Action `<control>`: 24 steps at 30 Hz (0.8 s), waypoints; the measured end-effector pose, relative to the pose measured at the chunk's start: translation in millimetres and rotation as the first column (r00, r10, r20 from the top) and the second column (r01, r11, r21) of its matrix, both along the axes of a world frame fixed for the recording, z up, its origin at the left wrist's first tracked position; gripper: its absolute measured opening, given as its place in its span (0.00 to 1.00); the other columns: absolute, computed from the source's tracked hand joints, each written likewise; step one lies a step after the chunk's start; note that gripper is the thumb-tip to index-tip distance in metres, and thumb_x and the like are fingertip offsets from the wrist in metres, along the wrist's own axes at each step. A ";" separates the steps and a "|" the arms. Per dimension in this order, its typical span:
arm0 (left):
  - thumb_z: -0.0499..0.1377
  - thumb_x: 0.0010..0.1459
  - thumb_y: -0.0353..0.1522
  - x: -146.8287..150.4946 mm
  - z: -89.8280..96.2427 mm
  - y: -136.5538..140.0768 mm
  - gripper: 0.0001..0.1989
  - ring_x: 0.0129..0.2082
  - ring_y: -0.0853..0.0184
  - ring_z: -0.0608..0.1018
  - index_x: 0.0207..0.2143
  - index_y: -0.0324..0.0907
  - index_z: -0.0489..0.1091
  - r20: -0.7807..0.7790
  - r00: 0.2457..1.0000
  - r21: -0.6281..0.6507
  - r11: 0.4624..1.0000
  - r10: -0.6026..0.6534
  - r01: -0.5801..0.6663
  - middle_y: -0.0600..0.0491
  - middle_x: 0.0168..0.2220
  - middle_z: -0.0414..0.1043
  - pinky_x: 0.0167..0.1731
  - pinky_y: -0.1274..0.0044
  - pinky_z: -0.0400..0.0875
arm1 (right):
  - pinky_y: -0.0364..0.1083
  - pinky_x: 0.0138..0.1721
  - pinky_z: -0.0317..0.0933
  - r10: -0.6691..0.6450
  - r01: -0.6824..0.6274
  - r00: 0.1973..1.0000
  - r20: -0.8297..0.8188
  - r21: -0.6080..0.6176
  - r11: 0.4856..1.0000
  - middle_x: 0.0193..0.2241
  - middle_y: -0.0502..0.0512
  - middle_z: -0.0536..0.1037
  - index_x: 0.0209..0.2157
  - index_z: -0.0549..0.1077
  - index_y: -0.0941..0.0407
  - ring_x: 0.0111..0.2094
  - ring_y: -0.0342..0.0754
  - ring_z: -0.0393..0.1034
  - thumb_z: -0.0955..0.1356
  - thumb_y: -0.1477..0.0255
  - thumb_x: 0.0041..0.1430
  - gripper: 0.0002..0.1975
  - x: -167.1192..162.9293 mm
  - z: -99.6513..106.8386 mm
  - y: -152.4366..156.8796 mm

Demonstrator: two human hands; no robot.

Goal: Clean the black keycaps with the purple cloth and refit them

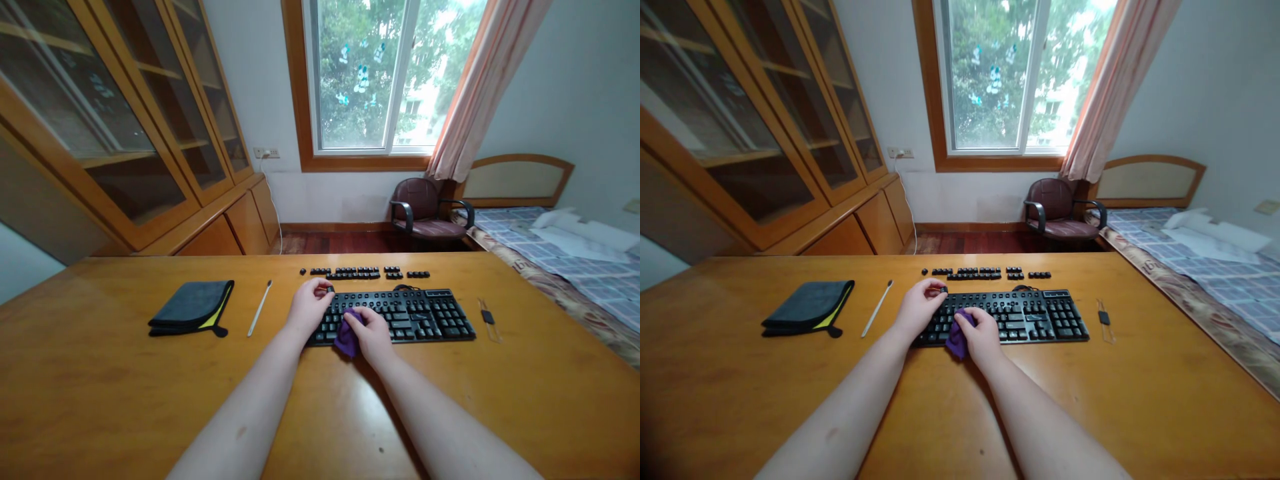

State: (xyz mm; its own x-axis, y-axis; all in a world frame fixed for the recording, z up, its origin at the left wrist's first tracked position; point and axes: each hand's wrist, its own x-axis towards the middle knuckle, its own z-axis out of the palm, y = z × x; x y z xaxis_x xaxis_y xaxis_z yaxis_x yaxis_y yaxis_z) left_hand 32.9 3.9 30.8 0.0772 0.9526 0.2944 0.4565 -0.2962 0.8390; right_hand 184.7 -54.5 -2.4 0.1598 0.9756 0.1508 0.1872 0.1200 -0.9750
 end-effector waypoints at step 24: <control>0.62 0.43 0.28 5.0 -20.0 -49.2 0.09 0.33 0.67 0.75 0.31 0.38 0.70 0.555 0.828 -0.172 0.963 -0.079 0.207 0.52 0.31 0.73 0.38 0.74 0.71 | 0.50 0.48 0.60 0.211 -0.204 0.977 -0.031 0.137 0.969 0.40 0.55 0.75 0.40 0.74 0.53 0.43 0.51 0.68 0.69 0.71 0.48 0.14 0.7 3.1 -4.2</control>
State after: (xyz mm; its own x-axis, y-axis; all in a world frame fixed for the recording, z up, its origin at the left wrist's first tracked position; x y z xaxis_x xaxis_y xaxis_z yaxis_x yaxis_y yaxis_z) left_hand 37.9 -45.3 10.7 0.1079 0.9871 0.1186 -0.1205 -0.1055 0.9871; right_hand 185.4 -58.7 0.7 -0.0344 0.9599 0.2784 0.1004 0.2804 -0.9546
